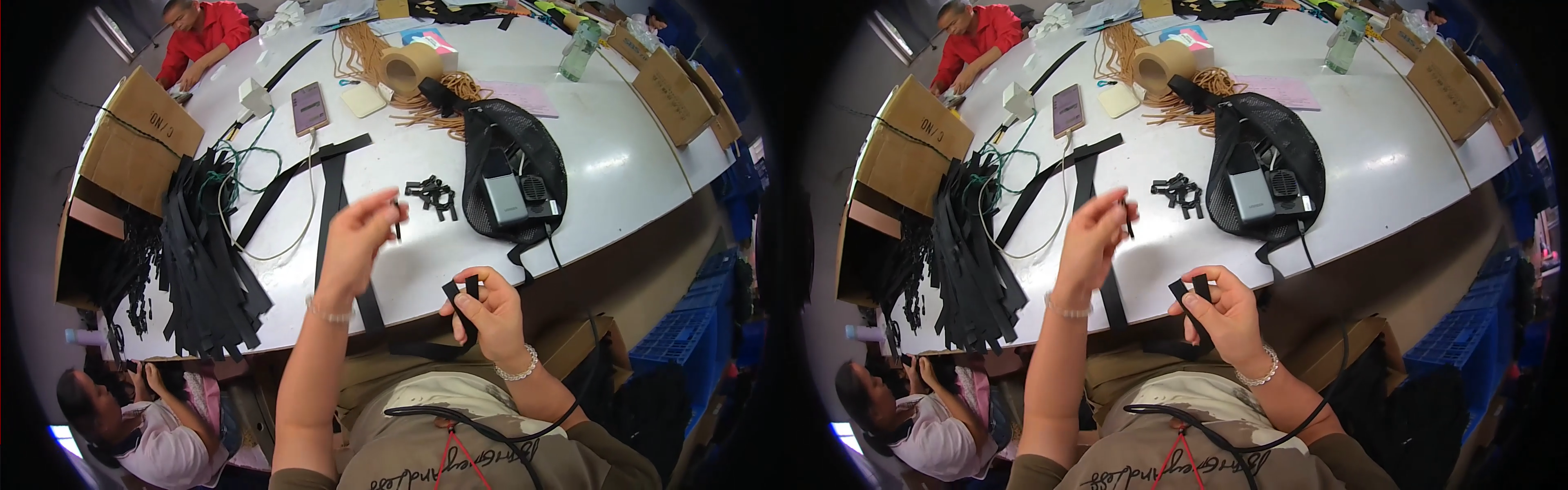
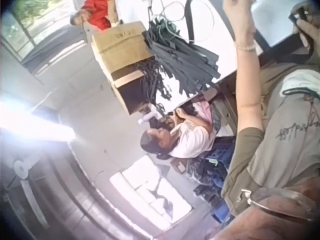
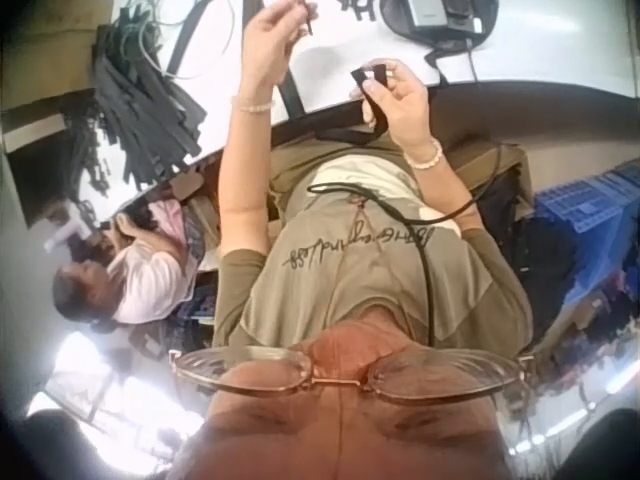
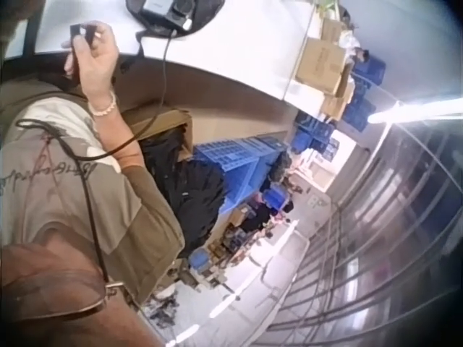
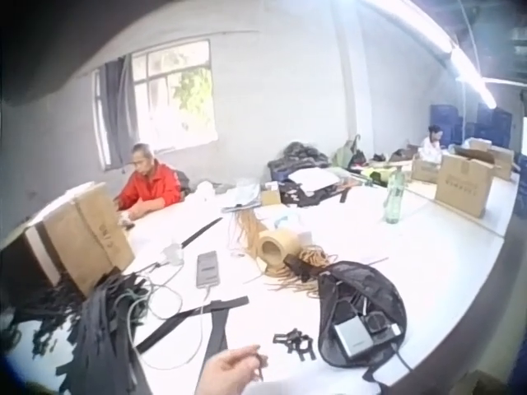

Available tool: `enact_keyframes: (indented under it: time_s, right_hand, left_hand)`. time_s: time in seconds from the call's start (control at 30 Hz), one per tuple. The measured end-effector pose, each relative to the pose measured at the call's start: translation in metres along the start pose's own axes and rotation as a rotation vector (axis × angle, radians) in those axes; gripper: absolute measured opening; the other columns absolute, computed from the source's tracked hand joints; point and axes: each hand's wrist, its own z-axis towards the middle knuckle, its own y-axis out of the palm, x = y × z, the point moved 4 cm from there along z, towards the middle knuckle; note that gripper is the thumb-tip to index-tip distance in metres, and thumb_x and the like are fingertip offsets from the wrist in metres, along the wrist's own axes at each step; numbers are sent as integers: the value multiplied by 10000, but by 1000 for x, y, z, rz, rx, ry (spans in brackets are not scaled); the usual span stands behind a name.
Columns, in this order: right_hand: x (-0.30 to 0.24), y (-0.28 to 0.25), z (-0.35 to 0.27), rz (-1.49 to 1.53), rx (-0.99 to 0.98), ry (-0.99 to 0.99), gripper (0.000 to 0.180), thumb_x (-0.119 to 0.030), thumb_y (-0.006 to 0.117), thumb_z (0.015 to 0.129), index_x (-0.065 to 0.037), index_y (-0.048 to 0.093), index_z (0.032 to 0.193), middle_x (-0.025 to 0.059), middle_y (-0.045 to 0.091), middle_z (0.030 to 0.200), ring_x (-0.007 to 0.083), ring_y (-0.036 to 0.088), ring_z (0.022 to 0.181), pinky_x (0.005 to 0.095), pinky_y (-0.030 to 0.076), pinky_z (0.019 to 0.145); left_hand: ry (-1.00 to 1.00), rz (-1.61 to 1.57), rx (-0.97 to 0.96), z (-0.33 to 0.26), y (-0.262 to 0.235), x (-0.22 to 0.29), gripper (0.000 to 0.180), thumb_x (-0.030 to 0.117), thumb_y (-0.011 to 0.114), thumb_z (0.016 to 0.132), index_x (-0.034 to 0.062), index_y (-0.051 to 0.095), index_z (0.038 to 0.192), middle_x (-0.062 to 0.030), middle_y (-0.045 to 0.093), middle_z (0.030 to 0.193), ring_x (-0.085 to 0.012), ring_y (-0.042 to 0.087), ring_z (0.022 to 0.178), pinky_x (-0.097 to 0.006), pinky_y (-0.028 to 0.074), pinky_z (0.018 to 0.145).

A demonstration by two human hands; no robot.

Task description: Assembling plastic components and clips onto black fabric straps at a production workbench.

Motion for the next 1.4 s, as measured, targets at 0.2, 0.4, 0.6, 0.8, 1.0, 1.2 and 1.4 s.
enact_keyframes:
  time_s: [0.2, 0.4, 0.6, 0.8, 1.0, 1.2, 1.4]
  right_hand:
    - [6, 18, -4, 107, -82, 63, 116, -27, 528, 888, 37, 530, 985, 169, 641, 785, 138, 540, 457, 231, 444, 412]
    - [16, 29, -6, 95, -43, 111, 88, -51, 538, 895, 22, 552, 942, 143, 641, 791, 124, 553, 493, 228, 456, 418]
    - [29, 17, -3, 97, -7, 106, 96, -73, 598, 879, 17, 577, 903, 68, 622, 751, 81, 557, 529, 198, 462, 443]
    - [29, 15, -3, 86, 17, 65, 81, -53, 614, 865, 17, 582, 892, 50, 614, 751, 70, 553, 549, 190, 468, 460]
    - [31, 12, -4, 55, -13, 61, 103, -42, 616, 861, 30, 588, 929, 48, 617, 764, 69, 557, 589, 184, 465, 493]
    - [23, 13, -11, 56, 0, 38, 73, -39, 602, 865, 23, 577, 894, 45, 603, 733, 78, 541, 552, 202, 447, 467]
    - [24, 13, -25, 43, -47, 169, 94, -45, 600, 858, 14, 563, 794, 46, 579, 676, 91, 525, 508, 216, 424, 422]
  left_hand:
    - [-168, -518, 11, -81, -1, -40, 285, 21, 596, 861, 16, 568, 1144, -107, 611, 1100, -189, 600, 1012, -246, 531, 804]
    - [68, -348, 69, -102, 4, -61, 229, -64, 600, 826, 13, 624, 1039, -107, 615, 1034, -192, 619, 906, -266, 530, 755]
    - [241, 5, 54, -112, 24, -56, 189, -70, 583, 841, -25, 647, 1012, -109, 587, 1047, -146, 607, 824, -271, 520, 752]
    - [65, -107, 76, -119, 24, -74, 172, 9, 576, 880, -33, 637, 1035, -107, 606, 1047, -152, 605, 885, -271, 516, 790]
    - [-77, -100, 75, -117, 24, -66, 184, 22, 616, 857, -23, 639, 1034, -77, 655, 948, -118, 606, 802, -239, 515, 716]
    - [-115, -185, 50, -121, 15, -77, 245, 21, 633, 843, -2, 619, 1086, -77, 668, 924, -99, 595, 749, -210, 497, 656]
    - [-153, -463, 82, -121, 16, -80, 248, 21, 625, 848, 4, 619, 1094, -94, 661, 968, -108, 593, 746, -208, 497, 640]
